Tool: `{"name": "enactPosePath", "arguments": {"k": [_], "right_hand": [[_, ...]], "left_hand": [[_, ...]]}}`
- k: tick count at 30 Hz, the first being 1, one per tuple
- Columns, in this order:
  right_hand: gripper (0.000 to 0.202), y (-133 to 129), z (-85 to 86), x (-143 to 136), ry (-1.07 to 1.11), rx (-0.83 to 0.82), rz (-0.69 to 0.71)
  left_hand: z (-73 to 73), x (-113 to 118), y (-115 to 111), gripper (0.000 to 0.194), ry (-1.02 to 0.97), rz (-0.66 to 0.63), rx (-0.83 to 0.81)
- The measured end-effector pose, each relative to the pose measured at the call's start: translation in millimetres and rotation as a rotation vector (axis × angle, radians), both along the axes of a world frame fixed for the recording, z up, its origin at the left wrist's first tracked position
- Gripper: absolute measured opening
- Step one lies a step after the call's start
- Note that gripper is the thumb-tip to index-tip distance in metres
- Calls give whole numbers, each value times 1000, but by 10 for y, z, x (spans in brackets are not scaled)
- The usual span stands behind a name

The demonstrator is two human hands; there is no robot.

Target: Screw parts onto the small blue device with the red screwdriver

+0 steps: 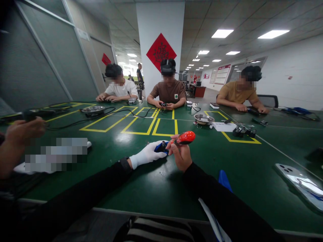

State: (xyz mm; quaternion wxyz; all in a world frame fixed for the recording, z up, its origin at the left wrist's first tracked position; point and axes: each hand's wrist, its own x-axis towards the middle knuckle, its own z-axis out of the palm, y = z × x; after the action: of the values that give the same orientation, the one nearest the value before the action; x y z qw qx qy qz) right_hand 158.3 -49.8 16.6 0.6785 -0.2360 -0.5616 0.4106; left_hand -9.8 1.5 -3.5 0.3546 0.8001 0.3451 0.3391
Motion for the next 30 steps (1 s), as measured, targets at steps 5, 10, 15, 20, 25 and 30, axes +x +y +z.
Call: {"name": "enactPosePath", "arguments": {"k": [5, 10, 15, 20, 25, 30], "right_hand": [[15, 12, -13, 17, -131, 52, -51], [20, 37, -26, 39, -312, 190, -162], [22, 46, -33, 45, -317, 199, -176], [22, 41, -27, 37, -319, 187, -161], [24, 41, -19, 33, -314, 180, -163], [23, 35, -21, 36, -317, 171, -155]], "left_hand": [[-2, 0, 20, 42, 17, -33, 74], [-4, -4, 23, 42, 37, -35, 72], [24, -4, -4, 38, 61, -23, 46], [80, 1, -43, 31, 62, -16, 81], [82, 1, -37, 30, 62, -30, 35], [81, -6, -48, 30, 55, -21, 9]]}}
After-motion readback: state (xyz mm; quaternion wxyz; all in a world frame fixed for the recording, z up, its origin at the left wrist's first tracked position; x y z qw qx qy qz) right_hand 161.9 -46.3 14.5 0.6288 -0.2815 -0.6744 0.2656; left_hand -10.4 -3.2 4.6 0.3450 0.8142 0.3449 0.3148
